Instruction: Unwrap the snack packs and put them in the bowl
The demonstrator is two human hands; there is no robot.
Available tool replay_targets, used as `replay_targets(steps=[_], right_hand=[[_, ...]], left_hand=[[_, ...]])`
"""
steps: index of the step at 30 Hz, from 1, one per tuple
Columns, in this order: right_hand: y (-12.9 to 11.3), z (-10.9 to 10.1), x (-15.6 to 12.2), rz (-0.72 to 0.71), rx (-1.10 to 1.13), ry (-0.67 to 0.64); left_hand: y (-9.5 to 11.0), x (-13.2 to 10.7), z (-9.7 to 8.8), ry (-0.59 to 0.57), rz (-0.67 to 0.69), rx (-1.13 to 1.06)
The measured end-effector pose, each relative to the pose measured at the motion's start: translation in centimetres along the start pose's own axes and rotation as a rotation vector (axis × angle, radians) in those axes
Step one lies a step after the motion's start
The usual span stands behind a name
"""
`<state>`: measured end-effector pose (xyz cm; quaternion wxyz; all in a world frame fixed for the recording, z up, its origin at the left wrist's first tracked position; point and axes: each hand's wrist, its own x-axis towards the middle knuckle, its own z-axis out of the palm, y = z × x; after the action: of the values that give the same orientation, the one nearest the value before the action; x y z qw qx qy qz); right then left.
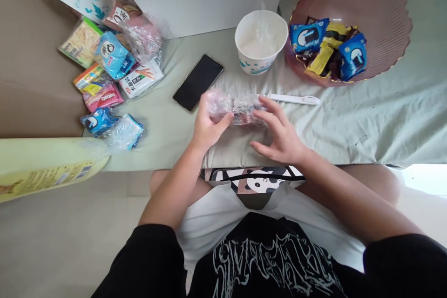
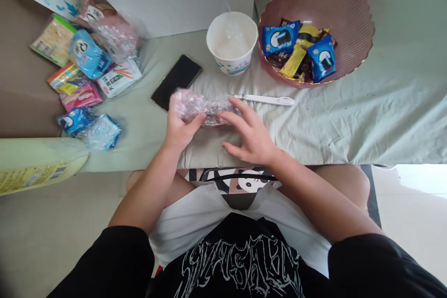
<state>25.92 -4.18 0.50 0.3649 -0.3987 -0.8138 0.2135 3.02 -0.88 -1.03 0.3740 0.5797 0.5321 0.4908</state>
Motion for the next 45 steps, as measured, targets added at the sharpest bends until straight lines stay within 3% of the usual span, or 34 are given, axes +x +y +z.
replay_targets(steps=[5, 10, 11, 13, 16, 18, 21, 24, 27, 29, 31, 35, 38, 41, 43, 45], right_hand=[[1.1, -1.2, 0.3, 0.126, -0.088, 0.140], [2.3, -3.4, 0.8, 0.292, -0.232, 0.424], [2.2, -3.7, 0.9, 0.275, -0.285, 0.490], [1.7, -4.0, 1.0, 0.145, -0.385, 0.558], [1.2, -3.8, 1.2, -0.112, -0.434, 0.436], [1.3, -3.5, 1.2, -0.147, -0.418, 0.305], [1.5, -3.0, 1.1, -0.108, -0.367, 0.168], [1.3, -2.5, 0.9, -0.120, -0.331, 0.048], [0.9, -1.8, 0.8, -0.148, -0.337, -0.045], [0.9, -1.6, 0.7, -0.175, -0.347, -0.058], [0.9, -1.8, 0.7, -0.188, -0.373, -0.053], [0.7, -2.6, 0.7, -0.172, -0.391, 0.017], [0.2, -2.4, 0.8, -0.202, -0.304, 0.076], [0.0, -1.5, 1.0, -0.222, -0.277, 0.028], [0.2, -0.9, 1.0, -0.229, -0.301, 0.038], [0.4, -0.7, 1.1, -0.238, -0.335, 0.091]], left_hand=[[0.5, 0.6, -1.0, 0.141, -0.084, 0.023], [0.2, 1.7, -2.9, 0.325, 0.106, 0.076], [0.4, 1.6, -3.1, 0.298, 0.175, 0.136], [1.1, 1.3, -3.4, 0.120, 0.308, 0.276], [2.3, 0.6, -3.1, -0.211, 0.350, 0.460], [2.7, 0.4, -2.7, -0.280, 0.285, 0.517], [2.9, 0.3, -2.4, -0.200, 0.131, 0.427], [3.0, 0.4, -2.5, -0.150, -0.167, 0.144], [3.4, 0.6, -2.5, -0.216, -0.457, -0.073], [3.5, 0.9, -2.4, -0.231, -0.577, -0.120], [3.4, 1.2, -2.4, -0.191, -0.624, -0.176], [3.4, 1.6, -2.6, -0.093, -0.557, -0.399], [3.9, 1.4, -2.7, -0.240, -0.590, -0.570], [4.2, 1.0, -2.3, -0.448, -0.677, -0.748], [4.2, 0.8, -1.9, -0.485, -0.745, -0.840], [4.1, 0.9, -1.7, -0.448, -0.799, -0.895]])
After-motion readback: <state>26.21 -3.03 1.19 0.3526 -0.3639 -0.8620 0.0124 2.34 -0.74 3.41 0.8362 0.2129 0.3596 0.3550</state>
